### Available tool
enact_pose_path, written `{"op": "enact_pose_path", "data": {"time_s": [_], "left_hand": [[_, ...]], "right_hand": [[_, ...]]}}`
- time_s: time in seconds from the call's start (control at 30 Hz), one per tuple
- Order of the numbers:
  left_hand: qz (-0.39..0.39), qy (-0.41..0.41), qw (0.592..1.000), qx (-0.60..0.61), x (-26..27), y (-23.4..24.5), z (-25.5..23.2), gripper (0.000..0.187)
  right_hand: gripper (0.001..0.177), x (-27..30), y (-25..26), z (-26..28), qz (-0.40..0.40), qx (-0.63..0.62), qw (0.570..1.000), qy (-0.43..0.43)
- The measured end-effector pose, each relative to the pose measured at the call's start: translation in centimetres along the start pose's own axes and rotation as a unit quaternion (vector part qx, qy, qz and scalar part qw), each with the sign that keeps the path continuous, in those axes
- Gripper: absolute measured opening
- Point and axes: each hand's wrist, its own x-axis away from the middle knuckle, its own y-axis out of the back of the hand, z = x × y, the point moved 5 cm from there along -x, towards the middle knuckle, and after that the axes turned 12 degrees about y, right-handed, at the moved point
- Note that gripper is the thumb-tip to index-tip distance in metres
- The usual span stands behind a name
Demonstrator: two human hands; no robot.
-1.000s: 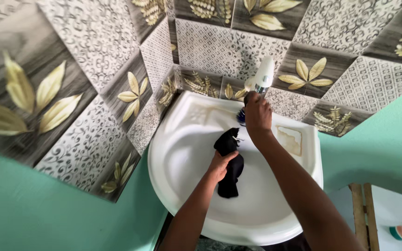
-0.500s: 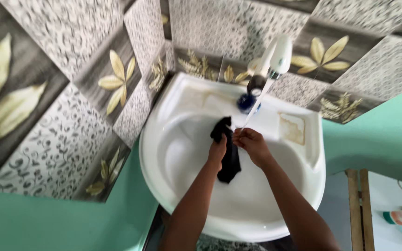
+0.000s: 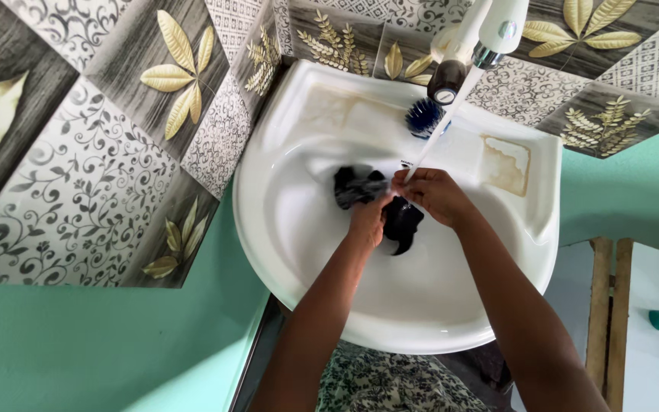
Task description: The person washes a dark cloth in a bathroom sink, wrings it out, and uses it to wipe the patterned tiles above the sink. The person repeatedly rinses and wrings the cloth while continuing to wipe the wall tiles.
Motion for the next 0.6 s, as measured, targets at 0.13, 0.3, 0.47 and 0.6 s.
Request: {"op": "enact_pose_path", "data": {"time_s": [0.13, 0.3, 0.47, 0.6], "left_hand": [[-0.099, -0.029, 0.972, -0.21, -2.0, 1.6, 0.6, 0.039], [-0.176, -0.027, 0.909, -0.376, -0.3, 0.9, -0.8, 0.039], [0.067, 0.165, 0.984, 0.019, 0.0, -1.0, -0.6, 0.05], [-0.108, 0.025, 0.937, -0.331, 5.0, -1.2, -6.8, 0.038]], "right_hand": [[0.03, 0.0, 0.0, -0.4, 0.021, 0.083, 0.996, 0.003], [0.04, 1.0, 0.8, -2.9, 0.029, 0.104, 0.981, 0.163], [0.05, 1.5, 1.1, -5.6, -0.03, 0.43, 0.871, 0.235], [0.048, 0.5, 1.6, -5.4, -0.092, 0.454, 0.861, 0.212]]}}
